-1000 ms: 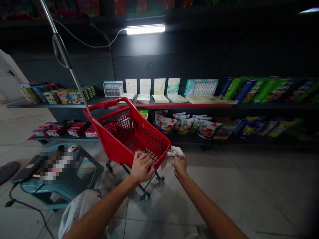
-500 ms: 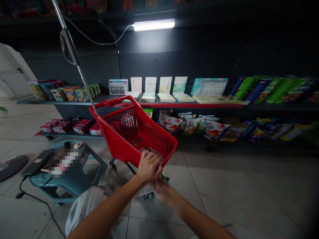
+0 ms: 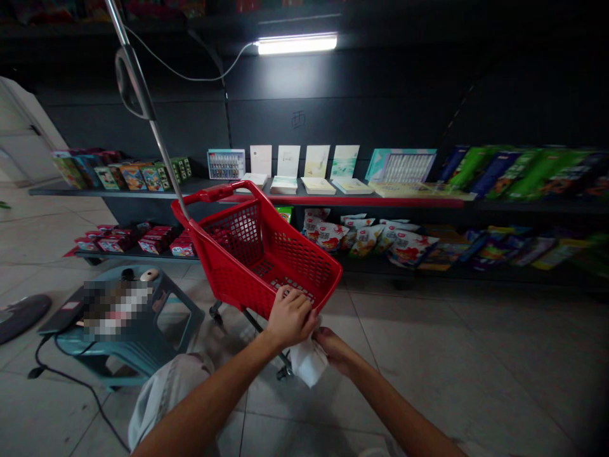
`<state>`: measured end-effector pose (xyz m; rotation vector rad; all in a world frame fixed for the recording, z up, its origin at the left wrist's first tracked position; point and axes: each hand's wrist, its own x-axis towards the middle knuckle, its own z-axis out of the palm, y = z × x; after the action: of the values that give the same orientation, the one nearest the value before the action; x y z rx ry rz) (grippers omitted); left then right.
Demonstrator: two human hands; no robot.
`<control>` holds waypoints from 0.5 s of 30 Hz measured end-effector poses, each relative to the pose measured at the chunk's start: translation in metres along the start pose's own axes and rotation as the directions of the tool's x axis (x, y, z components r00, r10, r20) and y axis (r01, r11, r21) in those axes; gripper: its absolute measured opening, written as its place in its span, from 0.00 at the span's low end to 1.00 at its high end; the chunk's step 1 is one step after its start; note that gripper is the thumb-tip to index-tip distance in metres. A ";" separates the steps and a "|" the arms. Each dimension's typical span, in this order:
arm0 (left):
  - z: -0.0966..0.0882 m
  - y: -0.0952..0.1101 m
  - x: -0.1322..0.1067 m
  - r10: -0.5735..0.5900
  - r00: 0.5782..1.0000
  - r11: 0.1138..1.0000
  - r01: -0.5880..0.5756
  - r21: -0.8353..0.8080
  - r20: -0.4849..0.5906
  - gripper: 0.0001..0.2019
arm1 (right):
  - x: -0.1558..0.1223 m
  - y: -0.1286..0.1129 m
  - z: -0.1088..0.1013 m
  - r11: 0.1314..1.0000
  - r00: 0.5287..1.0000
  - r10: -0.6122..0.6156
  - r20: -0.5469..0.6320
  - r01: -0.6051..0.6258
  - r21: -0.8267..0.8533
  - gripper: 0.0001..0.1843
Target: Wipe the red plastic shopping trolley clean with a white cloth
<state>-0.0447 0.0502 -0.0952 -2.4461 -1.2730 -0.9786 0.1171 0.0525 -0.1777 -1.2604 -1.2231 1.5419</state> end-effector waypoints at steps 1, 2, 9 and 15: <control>0.000 0.000 0.000 0.001 1.000 1.000 -0.001 -0.004 -0.005 0.09 | -0.001 -0.006 -0.007 0.997 0.998 0.056 0.040 -0.058 0.044 0.14; -0.001 0.001 0.000 -0.001 1.000 1.000 0.001 -0.008 -0.010 0.09 | -0.001 -0.013 -0.013 0.990 0.994 0.098 0.056 -0.103 0.093 0.14; 0.002 0.006 -0.006 -0.029 0.997 0.999 0.026 -0.042 -0.077 0.09 | 0.012 -0.075 -0.075 0.957 0.928 -0.015 -0.371 0.121 0.264 0.26; -0.002 0.018 -0.018 -0.010 0.986 0.996 -0.005 -0.091 -0.165 0.09 | 0.021 -0.094 -0.093 0.933 0.888 -0.164 -0.429 0.281 0.225 0.26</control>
<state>-0.0386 0.0265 -0.1033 -2.3714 -1.2017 -1.2373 0.2033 0.1122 -0.0953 -1.1305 -0.8137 1.1614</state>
